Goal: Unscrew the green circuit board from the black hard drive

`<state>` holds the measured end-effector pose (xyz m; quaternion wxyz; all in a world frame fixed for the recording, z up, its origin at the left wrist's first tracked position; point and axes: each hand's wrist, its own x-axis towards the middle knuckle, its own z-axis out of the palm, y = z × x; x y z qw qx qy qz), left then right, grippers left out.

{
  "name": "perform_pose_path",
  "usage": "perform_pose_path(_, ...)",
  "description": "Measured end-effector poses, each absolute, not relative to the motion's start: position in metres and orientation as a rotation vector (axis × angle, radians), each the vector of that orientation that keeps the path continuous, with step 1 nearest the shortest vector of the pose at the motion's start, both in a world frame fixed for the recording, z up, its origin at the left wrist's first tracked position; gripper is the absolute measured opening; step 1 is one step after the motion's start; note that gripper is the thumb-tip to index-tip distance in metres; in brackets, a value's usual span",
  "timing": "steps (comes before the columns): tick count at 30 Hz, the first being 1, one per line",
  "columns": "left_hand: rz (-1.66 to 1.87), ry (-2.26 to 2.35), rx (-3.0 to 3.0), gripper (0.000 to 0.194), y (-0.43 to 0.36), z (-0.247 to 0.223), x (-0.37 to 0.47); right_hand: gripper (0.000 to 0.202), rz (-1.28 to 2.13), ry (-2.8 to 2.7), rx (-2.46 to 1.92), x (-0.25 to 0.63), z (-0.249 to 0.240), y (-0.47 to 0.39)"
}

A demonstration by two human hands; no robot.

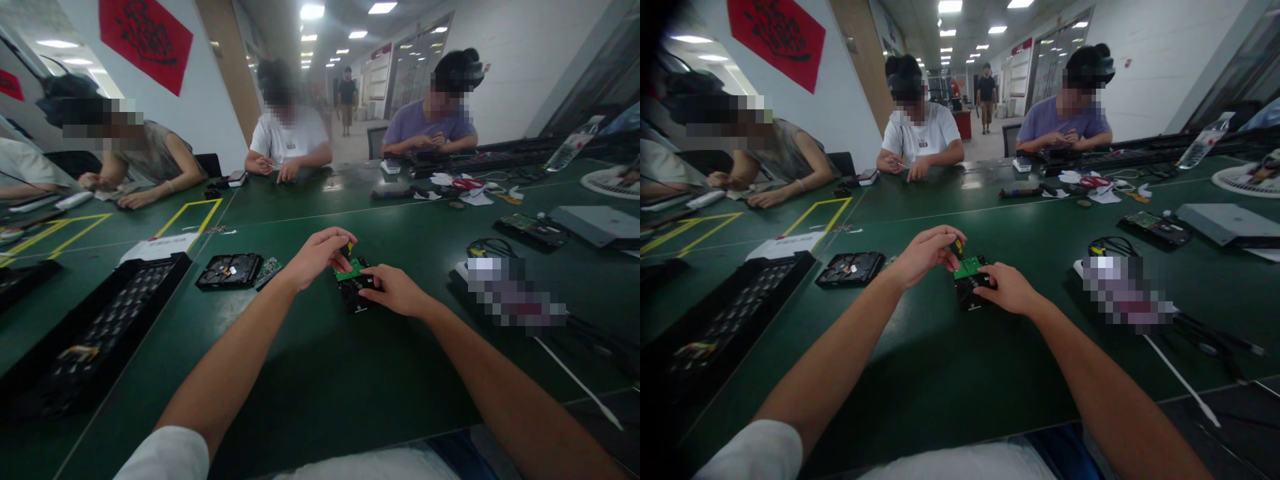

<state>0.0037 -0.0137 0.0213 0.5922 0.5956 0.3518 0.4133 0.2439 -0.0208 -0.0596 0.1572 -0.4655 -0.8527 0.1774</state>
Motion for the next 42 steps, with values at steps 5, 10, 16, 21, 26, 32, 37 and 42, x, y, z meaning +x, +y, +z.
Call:
perform_pose_path(5, 0.976, 0.783, 1.362, 0.018, -0.0133, 0.0209, 0.0027, 0.050, 0.505, -2.436, -1.332, 0.2444, -0.0599, -0.0208)
perform_pose_path(10, 0.998, 0.804, 1.352, 0.017, -0.0128, 0.0225, 0.0025, 0.051, 0.501, -2.432, -1.331, 0.2452, -0.0608, -0.0198)
perform_pose_path(16, 1.005, 0.843, 1.440, 0.019, -0.0139, 0.0206, 0.0051, 0.048, 0.500, -2.435, -1.302, 0.2460, -0.0631, -0.0192)
perform_pose_path(21, 0.994, 0.838, 1.478, 0.019, -0.0139, 0.0195, 0.0040, 0.049, 0.499, -2.429, -1.284, 0.2459, -0.0665, -0.0182)
perform_pose_path(26, 0.969, 0.814, 1.419, 0.019, -0.0141, 0.0196, 0.0035, 0.048, 0.486, -2.429, -1.282, 0.2463, -0.0673, -0.0175)
perform_pose_path(32, 0.967, 0.792, 1.330, 0.019, -0.0149, 0.0203, 0.0045, 0.047, 0.488, -2.445, -1.285, 0.2461, -0.0641, -0.0186)
perform_pose_path(37, 0.964, 0.791, 1.344, 0.019, -0.0146, 0.0213, 0.0042, 0.049, 0.512, -2.436, -1.306, 0.2461, -0.0644, -0.0182)
perform_pose_path(42, 0.968, 0.824, 1.400, 0.016, -0.0143, 0.0222, 0.0032, 0.051, 0.502, -2.437, -1.319, 0.2458, -0.0645, -0.0182)
